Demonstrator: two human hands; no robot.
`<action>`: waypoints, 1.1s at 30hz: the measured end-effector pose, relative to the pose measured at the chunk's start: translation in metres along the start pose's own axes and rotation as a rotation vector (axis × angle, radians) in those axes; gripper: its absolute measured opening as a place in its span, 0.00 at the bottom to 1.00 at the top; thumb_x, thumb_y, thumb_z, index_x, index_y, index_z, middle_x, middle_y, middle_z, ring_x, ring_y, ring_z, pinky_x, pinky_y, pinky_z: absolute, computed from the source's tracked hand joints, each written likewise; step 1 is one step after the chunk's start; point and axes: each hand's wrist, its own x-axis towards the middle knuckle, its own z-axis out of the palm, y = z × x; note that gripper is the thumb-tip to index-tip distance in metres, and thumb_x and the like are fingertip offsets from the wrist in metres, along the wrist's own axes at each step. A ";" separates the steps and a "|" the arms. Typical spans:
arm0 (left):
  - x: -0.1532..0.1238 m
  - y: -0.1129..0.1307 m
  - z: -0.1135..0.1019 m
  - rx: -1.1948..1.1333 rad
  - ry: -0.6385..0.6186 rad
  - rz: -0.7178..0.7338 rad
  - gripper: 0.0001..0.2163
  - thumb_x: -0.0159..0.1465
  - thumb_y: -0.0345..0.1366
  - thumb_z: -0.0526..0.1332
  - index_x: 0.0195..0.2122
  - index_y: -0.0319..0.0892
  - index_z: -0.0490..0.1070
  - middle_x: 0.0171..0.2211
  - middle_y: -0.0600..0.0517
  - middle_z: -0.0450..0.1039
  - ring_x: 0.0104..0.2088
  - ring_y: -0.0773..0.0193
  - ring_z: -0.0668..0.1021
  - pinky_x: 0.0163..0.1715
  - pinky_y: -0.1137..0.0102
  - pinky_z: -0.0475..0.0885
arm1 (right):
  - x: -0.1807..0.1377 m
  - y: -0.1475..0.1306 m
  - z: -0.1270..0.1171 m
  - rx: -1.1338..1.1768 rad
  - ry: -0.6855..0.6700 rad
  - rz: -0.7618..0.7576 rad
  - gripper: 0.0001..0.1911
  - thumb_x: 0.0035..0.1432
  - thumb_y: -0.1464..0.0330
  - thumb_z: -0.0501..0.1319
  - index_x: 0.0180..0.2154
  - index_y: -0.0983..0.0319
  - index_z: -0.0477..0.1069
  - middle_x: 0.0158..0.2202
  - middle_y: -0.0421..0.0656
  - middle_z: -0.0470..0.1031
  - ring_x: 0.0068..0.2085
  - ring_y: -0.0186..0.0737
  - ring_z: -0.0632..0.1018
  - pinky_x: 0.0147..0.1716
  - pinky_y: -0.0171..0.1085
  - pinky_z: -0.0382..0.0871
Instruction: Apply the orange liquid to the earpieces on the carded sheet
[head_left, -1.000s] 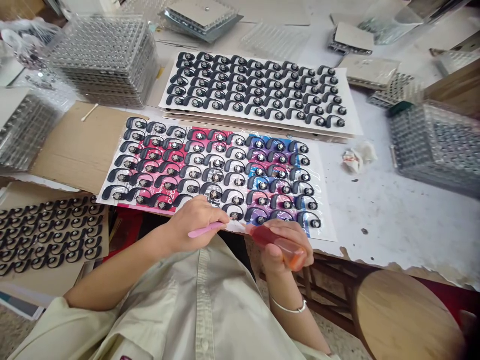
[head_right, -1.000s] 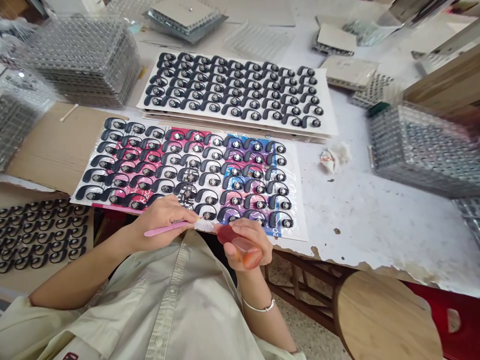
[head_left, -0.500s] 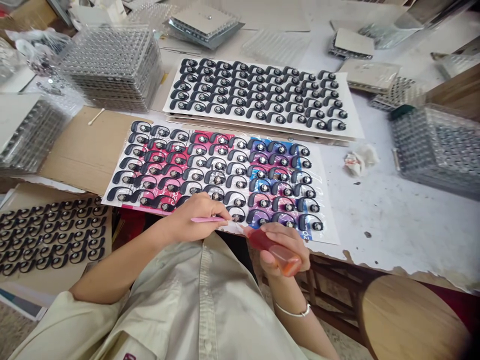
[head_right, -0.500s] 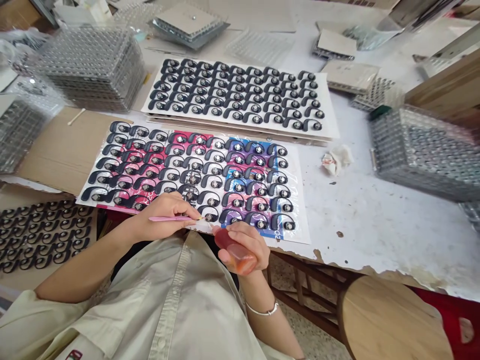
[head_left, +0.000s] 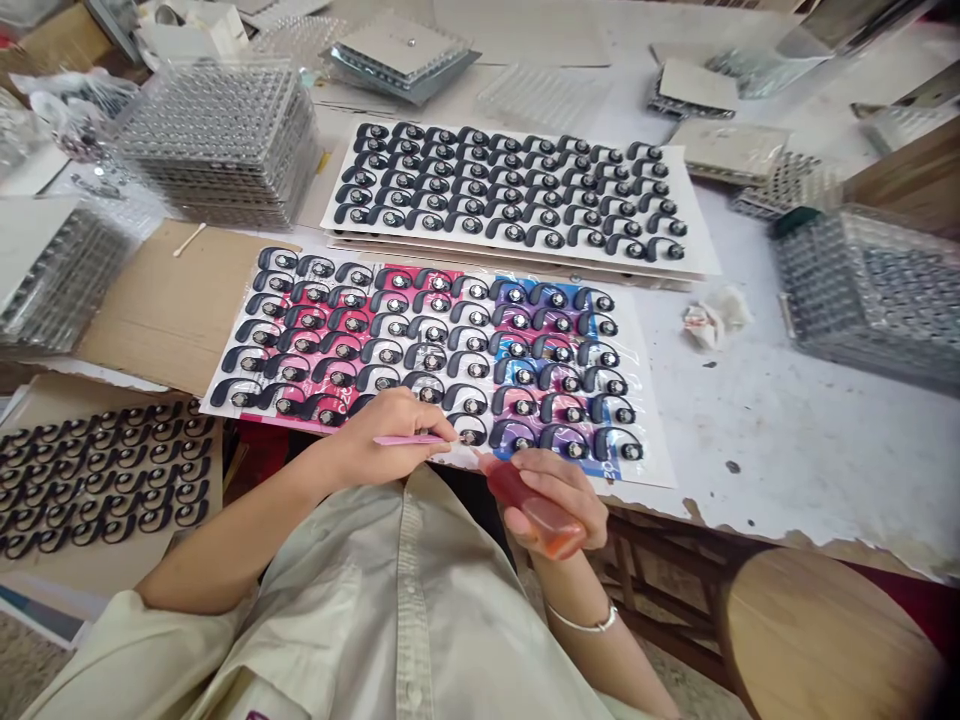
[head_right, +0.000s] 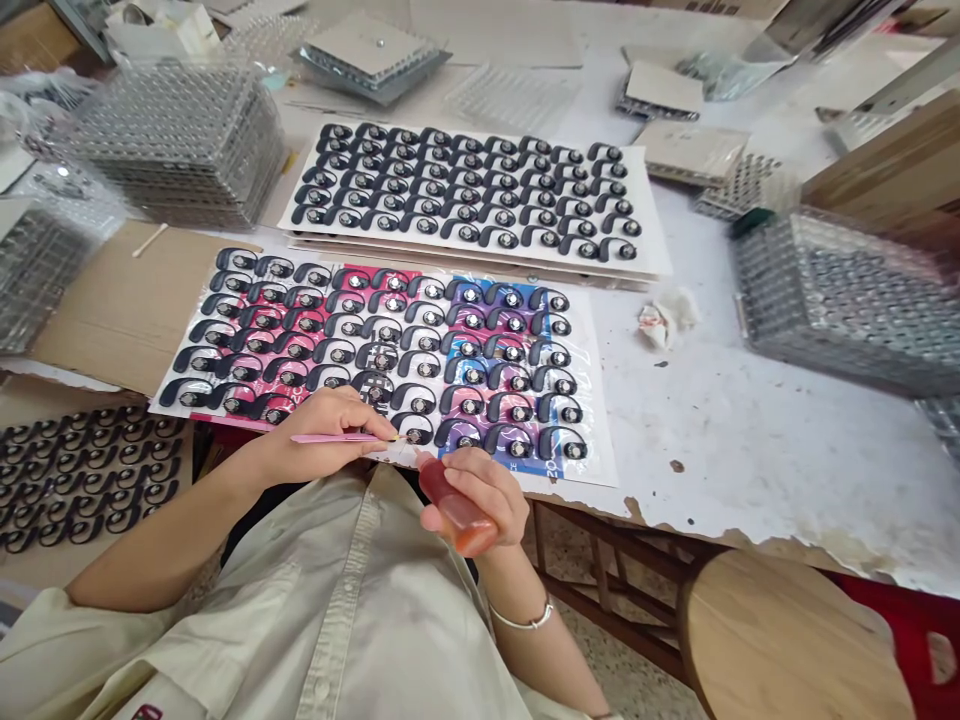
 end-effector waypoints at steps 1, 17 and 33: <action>0.000 0.000 0.000 0.003 0.003 0.001 0.04 0.61 0.31 0.63 0.34 0.44 0.77 0.34 0.56 0.80 0.31 0.68 0.77 0.42 0.71 0.67 | 0.001 0.000 0.000 0.003 0.000 -0.012 0.17 0.55 0.58 0.63 0.41 0.64 0.71 0.27 0.43 0.74 0.25 0.37 0.76 0.19 0.38 0.76; 0.000 0.003 -0.001 0.029 0.013 -0.026 0.04 0.60 0.30 0.64 0.34 0.44 0.78 0.31 0.56 0.80 0.28 0.68 0.76 0.40 0.71 0.68 | -0.002 -0.001 -0.004 -0.013 0.006 0.022 0.16 0.55 0.57 0.62 0.38 0.63 0.71 0.27 0.41 0.72 0.24 0.36 0.76 0.18 0.37 0.75; -0.006 0.006 0.026 0.173 0.435 0.361 0.05 0.62 0.24 0.60 0.36 0.40 0.70 0.36 0.49 0.80 0.29 0.67 0.79 0.34 0.68 0.66 | 0.085 0.042 -0.014 0.470 0.305 0.774 0.14 0.52 0.58 0.64 0.37 0.58 0.69 0.34 0.40 0.71 0.26 0.35 0.76 0.15 0.33 0.66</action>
